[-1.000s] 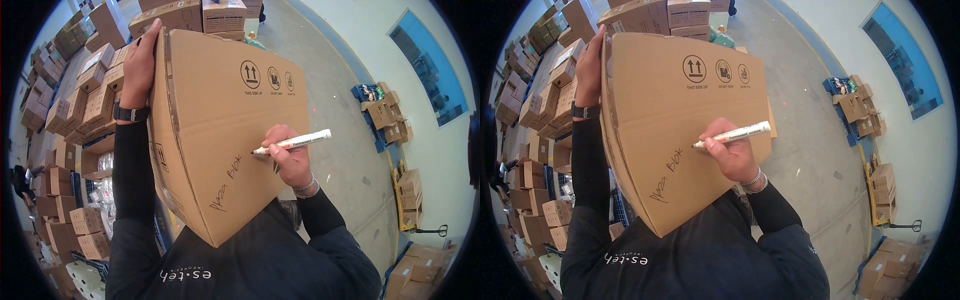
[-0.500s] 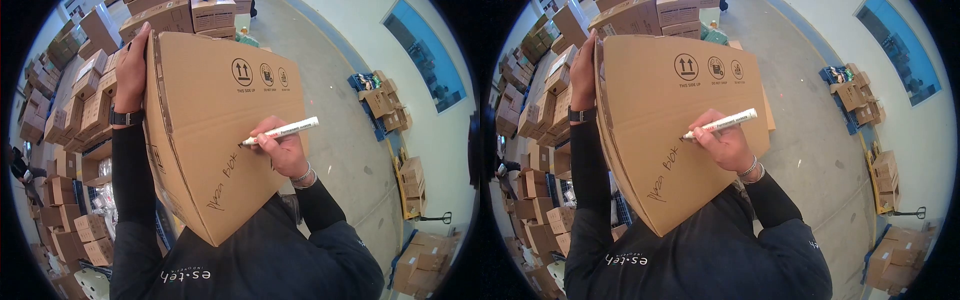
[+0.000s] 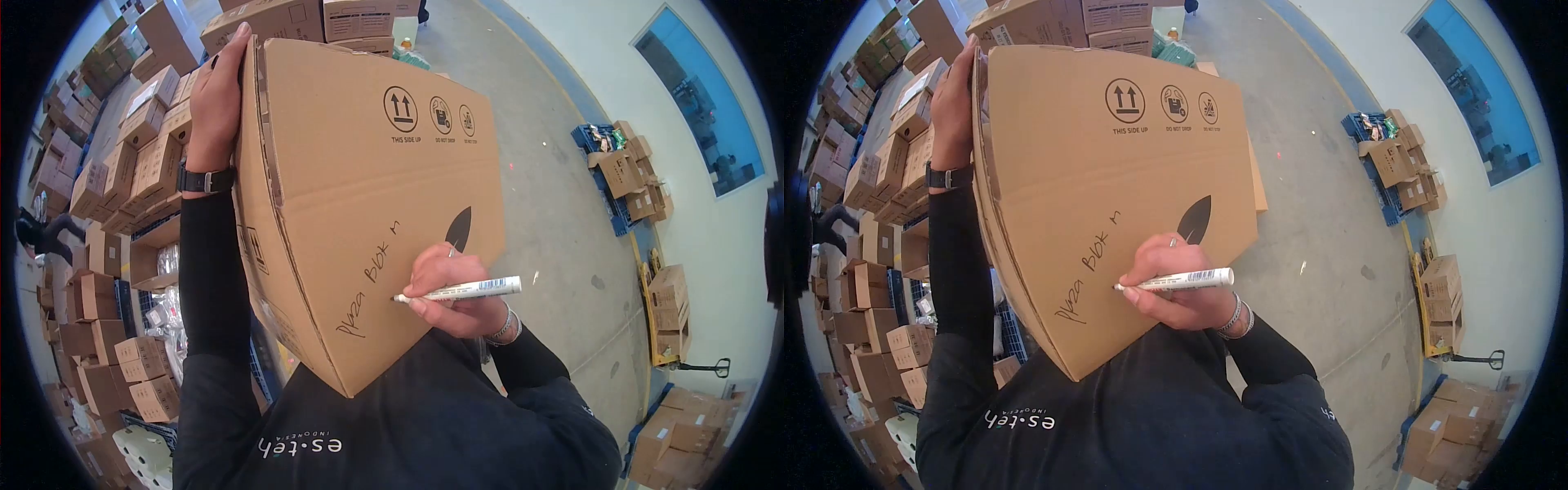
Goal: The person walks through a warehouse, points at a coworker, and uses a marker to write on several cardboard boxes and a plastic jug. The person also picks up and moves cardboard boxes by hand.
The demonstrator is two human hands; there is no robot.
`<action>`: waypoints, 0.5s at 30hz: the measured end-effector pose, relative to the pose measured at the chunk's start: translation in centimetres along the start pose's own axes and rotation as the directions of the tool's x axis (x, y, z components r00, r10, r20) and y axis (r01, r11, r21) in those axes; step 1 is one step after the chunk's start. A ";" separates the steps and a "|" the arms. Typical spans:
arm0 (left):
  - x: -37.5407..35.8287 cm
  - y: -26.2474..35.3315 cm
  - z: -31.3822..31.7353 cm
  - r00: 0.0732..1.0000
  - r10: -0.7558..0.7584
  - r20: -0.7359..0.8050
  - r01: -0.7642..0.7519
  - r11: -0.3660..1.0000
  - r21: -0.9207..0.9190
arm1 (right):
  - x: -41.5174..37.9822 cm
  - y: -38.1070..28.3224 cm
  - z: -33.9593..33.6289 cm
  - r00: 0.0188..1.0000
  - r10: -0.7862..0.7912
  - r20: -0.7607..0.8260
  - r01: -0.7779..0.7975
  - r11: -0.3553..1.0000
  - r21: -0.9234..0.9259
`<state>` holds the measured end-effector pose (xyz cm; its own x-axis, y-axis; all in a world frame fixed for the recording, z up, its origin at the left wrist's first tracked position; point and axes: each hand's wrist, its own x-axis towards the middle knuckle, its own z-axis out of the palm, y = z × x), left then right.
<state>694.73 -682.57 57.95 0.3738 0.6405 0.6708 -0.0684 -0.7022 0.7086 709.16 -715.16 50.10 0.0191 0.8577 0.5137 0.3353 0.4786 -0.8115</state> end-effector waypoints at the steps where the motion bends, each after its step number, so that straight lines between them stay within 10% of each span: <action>1: -0.1 0.1 0.1 1.000 0.003 0.000 -0.003 1.000 0.016 | 0.0 -0.1 0.1 0.999 0.029 -0.027 -0.029 1.000 -0.012; 15: 0.4 -0.3 0.2 0.986 -0.165 0.008 0.164 0.971 -0.175 | 0.3 -0.1 -0.2 0.987 0.159 0.023 -0.160 0.986 0.049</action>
<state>695.10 -682.15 57.97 0.3876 0.7453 0.5425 -0.1672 -0.5219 0.8364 709.34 -714.97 50.39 0.0504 0.9271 0.3715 0.2813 0.3437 -0.8960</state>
